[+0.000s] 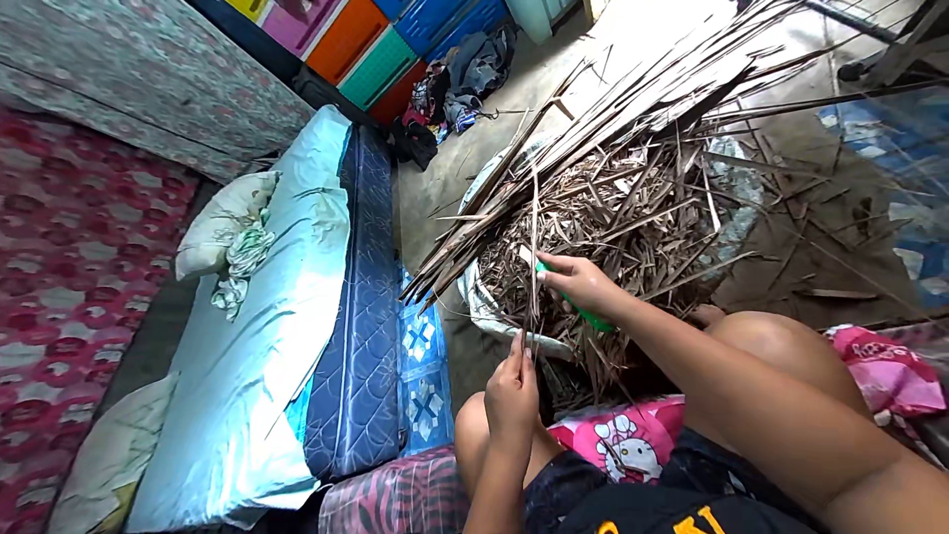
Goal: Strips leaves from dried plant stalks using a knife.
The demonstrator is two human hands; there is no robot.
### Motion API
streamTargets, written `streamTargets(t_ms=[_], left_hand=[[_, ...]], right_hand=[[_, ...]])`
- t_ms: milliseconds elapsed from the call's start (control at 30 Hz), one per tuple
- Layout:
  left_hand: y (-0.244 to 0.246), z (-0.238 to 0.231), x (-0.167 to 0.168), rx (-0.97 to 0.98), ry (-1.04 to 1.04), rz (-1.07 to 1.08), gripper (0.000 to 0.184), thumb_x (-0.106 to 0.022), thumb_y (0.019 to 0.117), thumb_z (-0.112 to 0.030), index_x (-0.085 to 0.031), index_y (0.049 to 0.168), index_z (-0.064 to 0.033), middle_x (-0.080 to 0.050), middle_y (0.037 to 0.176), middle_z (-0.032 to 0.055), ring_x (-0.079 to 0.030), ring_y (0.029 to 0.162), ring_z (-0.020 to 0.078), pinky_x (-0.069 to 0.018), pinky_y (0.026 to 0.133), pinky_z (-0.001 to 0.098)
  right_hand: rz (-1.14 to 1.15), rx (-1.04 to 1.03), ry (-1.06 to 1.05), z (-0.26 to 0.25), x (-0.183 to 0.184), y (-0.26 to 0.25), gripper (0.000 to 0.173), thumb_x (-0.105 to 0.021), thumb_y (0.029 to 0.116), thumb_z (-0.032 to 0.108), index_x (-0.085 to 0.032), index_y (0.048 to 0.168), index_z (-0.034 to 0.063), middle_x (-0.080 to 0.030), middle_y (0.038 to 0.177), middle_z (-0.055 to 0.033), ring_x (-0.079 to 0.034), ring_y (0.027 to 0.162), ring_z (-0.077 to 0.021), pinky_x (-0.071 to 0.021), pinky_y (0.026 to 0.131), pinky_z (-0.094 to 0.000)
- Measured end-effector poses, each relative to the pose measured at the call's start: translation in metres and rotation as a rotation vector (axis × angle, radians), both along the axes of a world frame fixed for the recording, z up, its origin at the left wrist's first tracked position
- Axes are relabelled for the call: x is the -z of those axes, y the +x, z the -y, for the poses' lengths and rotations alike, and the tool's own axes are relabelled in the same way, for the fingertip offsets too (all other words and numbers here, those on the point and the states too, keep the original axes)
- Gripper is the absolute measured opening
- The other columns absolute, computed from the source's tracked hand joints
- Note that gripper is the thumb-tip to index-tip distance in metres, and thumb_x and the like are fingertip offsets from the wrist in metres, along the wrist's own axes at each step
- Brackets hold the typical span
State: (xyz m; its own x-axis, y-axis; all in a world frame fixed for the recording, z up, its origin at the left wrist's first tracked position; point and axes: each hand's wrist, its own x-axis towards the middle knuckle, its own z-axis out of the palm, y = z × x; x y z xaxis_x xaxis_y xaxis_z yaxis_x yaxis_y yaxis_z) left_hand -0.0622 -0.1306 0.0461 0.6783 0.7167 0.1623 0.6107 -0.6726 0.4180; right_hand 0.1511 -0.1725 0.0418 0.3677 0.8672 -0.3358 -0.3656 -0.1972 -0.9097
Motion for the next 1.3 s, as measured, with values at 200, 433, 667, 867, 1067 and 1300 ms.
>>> streamTargets(t_ms=[200,433,667,867,1067,1300], left_hand=[[-0.014,-0.004,-0.007,0.082,-0.032,0.021,0.036,-0.053,0.1035,-0.017,-0.068,0.132,-0.0012,-0.077,0.106,0.0149,-0.075,0.088,0.0212,-0.0585,0.084,0.0391],[-0.051,-0.016,-0.009,0.123,-0.065,-0.008,0.039,-0.052,0.1020,-0.025,-0.071,0.130,-0.0056,-0.076,0.087,0.0097,-0.068,0.066,0.0130,-0.0571,0.069,0.0338],[-0.098,-0.035,-0.018,0.177,-0.248,0.049,0.035,-0.053,0.1027,-0.019,-0.071,0.125,0.0018,-0.076,0.102,0.0082,-0.063,0.070,-0.0036,-0.0528,0.068,0.0143],[-0.131,-0.063,-0.021,0.082,-0.121,-0.120,0.039,-0.052,0.1028,-0.024,-0.071,0.129,-0.0022,-0.077,0.104,0.0142,-0.075,0.091,0.0186,-0.0583,0.088,0.0374],[-0.086,-0.043,-0.028,-0.072,-0.163,0.016,0.037,-0.054,0.1032,-0.020,-0.069,0.131,-0.0012,-0.076,0.100,0.0102,-0.065,0.069,0.0054,-0.0552,0.070,0.0258],[-0.049,-0.016,-0.026,-0.088,-0.292,0.155,0.033,-0.056,0.1021,-0.015,-0.068,0.127,0.0034,-0.074,0.090,0.0038,-0.054,0.058,-0.0057,-0.0482,0.058,0.0139]], right_hand=[[0.000,0.092,-0.005,0.001,0.005,0.013,0.051,-0.055,0.1090,0.023,-0.043,0.158,0.0143,-0.061,0.085,-0.0066,-0.052,0.056,-0.0079,-0.0448,0.052,-0.0213],[0.031,0.245,0.043,0.006,0.015,0.042,0.051,-0.056,0.1087,0.026,-0.044,0.157,0.0169,-0.061,0.083,-0.0063,-0.051,0.056,-0.0103,-0.0448,0.050,-0.0250],[0.016,0.572,0.049,0.015,0.013,0.080,0.049,-0.055,0.1082,0.023,-0.046,0.155,0.0129,-0.064,0.092,-0.0063,-0.055,0.059,-0.0098,-0.0479,0.052,-0.0266],[0.086,1.181,0.114,0.047,0.026,0.125,0.054,-0.045,0.1115,0.026,-0.029,0.158,0.0037,-0.059,0.092,-0.0044,-0.059,0.065,-0.0097,-0.0546,0.060,-0.0270],[0.274,0.402,0.083,0.032,-0.023,0.035,0.035,-0.049,0.1097,0.022,-0.048,0.138,0.0016,-0.056,0.080,-0.0065,-0.055,0.057,-0.0124,-0.0521,0.053,-0.0315],[0.078,-0.595,0.116,0.013,-0.012,-0.054,0.049,-0.055,0.1080,0.025,-0.043,0.154,0.0147,-0.063,0.093,-0.0099,-0.054,0.058,-0.0114,-0.0480,0.053,-0.0291]])
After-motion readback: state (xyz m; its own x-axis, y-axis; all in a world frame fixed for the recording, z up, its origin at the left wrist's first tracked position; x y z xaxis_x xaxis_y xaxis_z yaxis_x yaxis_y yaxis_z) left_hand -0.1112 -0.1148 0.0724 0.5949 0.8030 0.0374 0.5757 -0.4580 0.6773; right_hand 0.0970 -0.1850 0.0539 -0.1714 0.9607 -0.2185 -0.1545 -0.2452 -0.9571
